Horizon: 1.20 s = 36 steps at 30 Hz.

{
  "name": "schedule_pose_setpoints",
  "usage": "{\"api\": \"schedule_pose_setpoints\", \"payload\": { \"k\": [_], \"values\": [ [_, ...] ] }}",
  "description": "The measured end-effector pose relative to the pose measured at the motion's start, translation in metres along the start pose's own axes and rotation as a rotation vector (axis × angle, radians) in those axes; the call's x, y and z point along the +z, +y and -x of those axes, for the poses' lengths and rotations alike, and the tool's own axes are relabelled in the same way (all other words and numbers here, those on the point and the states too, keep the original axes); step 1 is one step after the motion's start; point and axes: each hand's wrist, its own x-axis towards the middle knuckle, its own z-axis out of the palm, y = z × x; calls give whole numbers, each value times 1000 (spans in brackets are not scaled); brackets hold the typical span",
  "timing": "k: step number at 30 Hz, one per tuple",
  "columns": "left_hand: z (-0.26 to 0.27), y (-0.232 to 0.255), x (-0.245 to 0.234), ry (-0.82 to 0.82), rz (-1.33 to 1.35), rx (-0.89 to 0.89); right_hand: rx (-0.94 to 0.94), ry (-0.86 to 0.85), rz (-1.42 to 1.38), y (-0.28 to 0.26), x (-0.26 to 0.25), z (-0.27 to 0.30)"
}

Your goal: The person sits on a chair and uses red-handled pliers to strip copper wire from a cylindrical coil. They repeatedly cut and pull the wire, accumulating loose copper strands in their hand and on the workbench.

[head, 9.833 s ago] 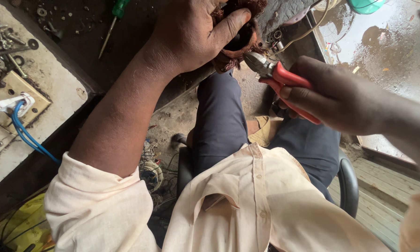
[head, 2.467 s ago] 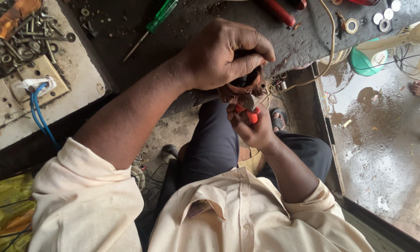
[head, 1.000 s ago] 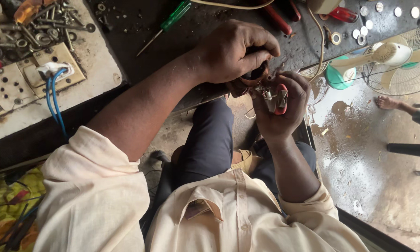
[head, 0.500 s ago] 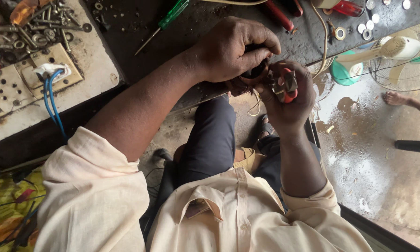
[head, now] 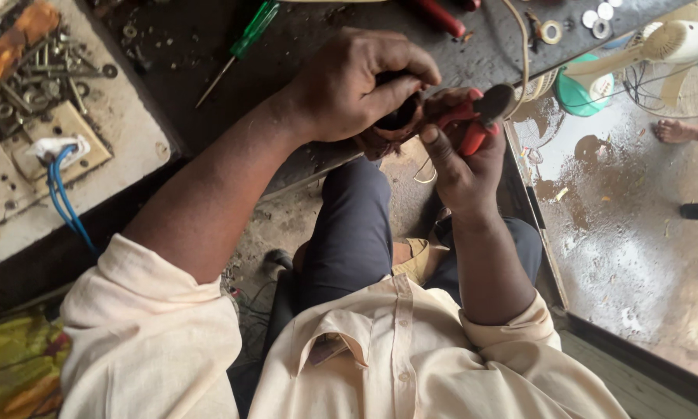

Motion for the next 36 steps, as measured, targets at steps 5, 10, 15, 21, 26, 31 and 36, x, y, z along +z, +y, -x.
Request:
{"api": "schedule_pose_setpoints", "payload": {
  "k": [5, 10, 15, 21, 26, 31, 36],
  "values": [
    [0, 0, 1, 1, -6, -3, 45, -20, -161, 2, -3, -1],
    [3, 1, 0, 68, 151, 22, 32, -39, -156, 6, -6, -1],
    [8, 12, -13, -11, -177, -207, 16, -49, -125, 5, -6, 0],
    [7, 23, -13, -92, -348, -525, 19, -46, -144, 3, -6, -2],
    [12, 16, -8, 10, -330, -387, 55, -50, -71, 4, -13, -1],
    [11, 23, -10, 131, -398, -173, 108, 5, -40, 10, -12, 5],
    [14, 32, -30, 88, -849, 133, 179, 70, -98, 17, 3, 23]
  ]
}}
